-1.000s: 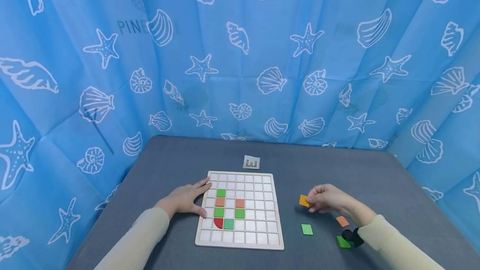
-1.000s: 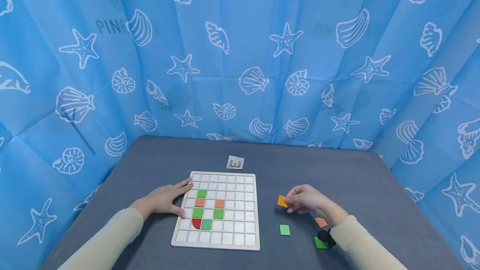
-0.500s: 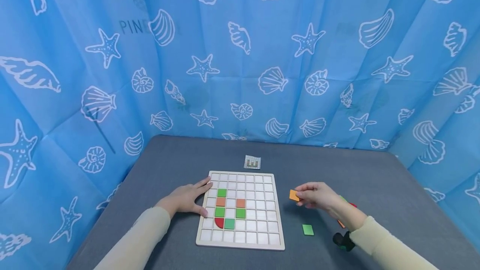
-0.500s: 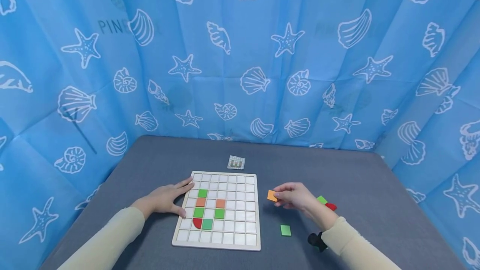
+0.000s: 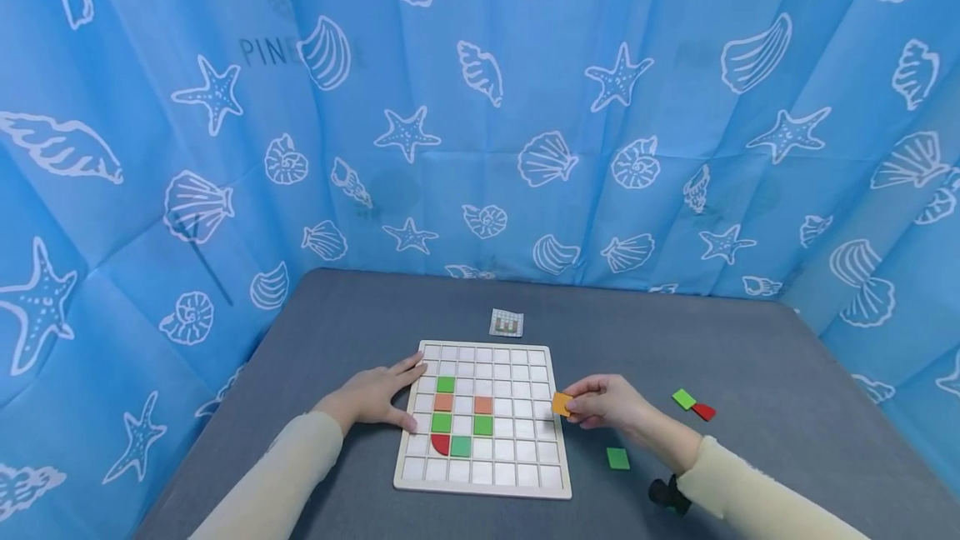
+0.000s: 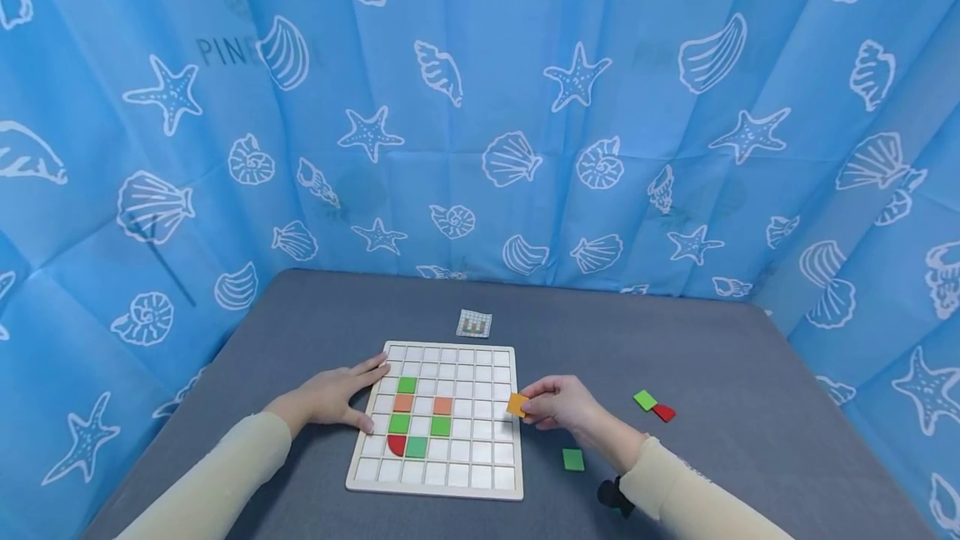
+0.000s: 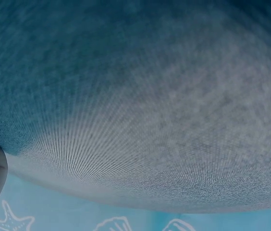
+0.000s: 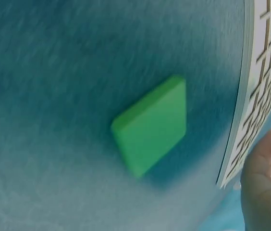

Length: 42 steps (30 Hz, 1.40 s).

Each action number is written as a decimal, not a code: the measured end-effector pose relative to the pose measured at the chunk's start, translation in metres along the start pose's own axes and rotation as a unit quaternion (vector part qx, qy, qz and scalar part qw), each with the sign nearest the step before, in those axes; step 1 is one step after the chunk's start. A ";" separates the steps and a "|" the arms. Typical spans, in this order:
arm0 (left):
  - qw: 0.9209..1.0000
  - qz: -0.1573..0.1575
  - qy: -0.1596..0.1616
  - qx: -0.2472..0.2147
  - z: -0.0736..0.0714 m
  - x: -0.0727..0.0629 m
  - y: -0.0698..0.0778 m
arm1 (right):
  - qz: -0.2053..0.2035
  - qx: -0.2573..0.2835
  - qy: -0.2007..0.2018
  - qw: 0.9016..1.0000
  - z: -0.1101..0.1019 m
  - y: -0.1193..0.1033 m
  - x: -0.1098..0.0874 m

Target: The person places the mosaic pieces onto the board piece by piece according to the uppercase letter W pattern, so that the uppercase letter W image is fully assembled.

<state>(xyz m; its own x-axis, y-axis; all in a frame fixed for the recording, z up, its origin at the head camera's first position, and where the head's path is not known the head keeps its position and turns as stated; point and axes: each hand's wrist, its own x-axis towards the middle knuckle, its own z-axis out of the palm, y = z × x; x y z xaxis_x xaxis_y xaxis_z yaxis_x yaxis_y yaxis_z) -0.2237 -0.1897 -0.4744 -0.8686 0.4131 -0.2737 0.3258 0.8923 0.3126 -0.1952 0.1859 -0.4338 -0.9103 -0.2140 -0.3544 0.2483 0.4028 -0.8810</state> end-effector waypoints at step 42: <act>1.000 0.004 0.000 -0.001 0.000 0.000 -0.002 | -0.026 0.006 -0.030 0.999 0.078 -0.007 0.001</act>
<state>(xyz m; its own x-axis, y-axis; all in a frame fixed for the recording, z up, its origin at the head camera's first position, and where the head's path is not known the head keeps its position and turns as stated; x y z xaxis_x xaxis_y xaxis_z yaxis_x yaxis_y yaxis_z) -0.2248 -0.1912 -0.4746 -0.8662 0.4197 -0.2713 0.3317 0.8889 0.3158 -0.1723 0.1139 -0.4526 -0.9009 -0.2876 -0.3251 0.2048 0.3787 -0.9026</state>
